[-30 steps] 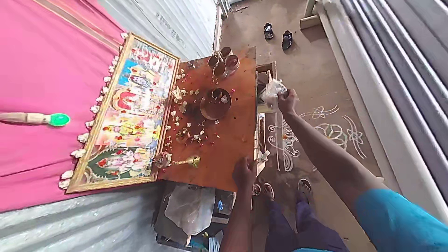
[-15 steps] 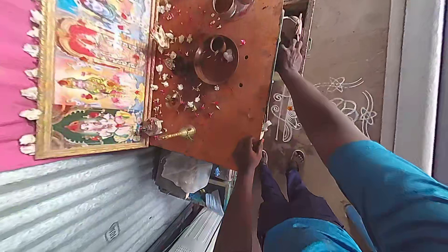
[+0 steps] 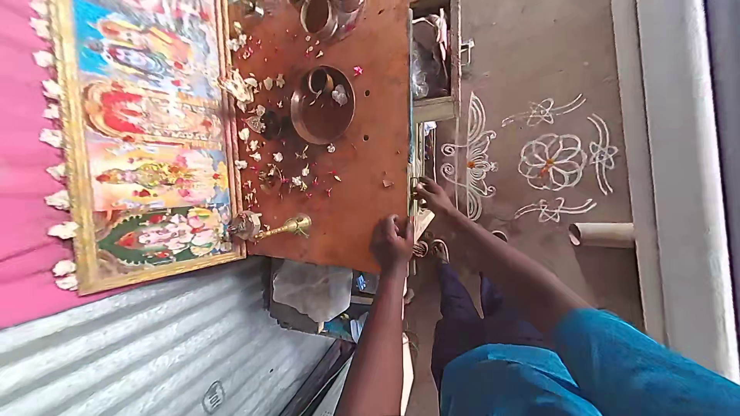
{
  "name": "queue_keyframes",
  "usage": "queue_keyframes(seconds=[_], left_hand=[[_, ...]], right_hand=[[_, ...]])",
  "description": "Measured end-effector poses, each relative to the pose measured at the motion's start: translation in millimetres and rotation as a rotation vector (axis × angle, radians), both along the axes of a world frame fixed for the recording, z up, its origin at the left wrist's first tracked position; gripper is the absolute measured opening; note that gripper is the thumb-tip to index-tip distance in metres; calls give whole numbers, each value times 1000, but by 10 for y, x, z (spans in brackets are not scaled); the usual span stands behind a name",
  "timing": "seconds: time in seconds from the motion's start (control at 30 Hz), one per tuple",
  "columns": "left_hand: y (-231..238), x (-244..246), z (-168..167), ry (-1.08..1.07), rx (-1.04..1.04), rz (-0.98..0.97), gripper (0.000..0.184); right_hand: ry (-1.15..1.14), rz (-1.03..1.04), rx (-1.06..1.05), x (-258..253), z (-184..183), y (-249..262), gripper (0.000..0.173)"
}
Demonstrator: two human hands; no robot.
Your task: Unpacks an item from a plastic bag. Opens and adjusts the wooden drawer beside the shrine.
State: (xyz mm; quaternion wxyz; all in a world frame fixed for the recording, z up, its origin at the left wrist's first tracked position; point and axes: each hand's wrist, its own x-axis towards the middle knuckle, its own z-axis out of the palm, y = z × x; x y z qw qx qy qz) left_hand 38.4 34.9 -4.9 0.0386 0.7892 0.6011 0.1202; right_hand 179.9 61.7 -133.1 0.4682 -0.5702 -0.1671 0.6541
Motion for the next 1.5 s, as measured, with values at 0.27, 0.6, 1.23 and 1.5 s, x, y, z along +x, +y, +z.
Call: queue_keyframes(seconds=[0.27,0.6,1.23,1.5], left_hand=[[8,-28,-11,17,5,8,44],[-17,-54,-22,5,-4,16,43],[-19,-93,-16,-25,-47,12,43],[-8,-62,-30,-12,-30,29,45]], right_hand=[[-75,-116,-261,-1,-91,253,52],[-88,-301,-282,470,-79,-193,44],[-50,-625,-289,1181,4,-655,27],[-108,-597,-266,1405,-98,-816,33]])
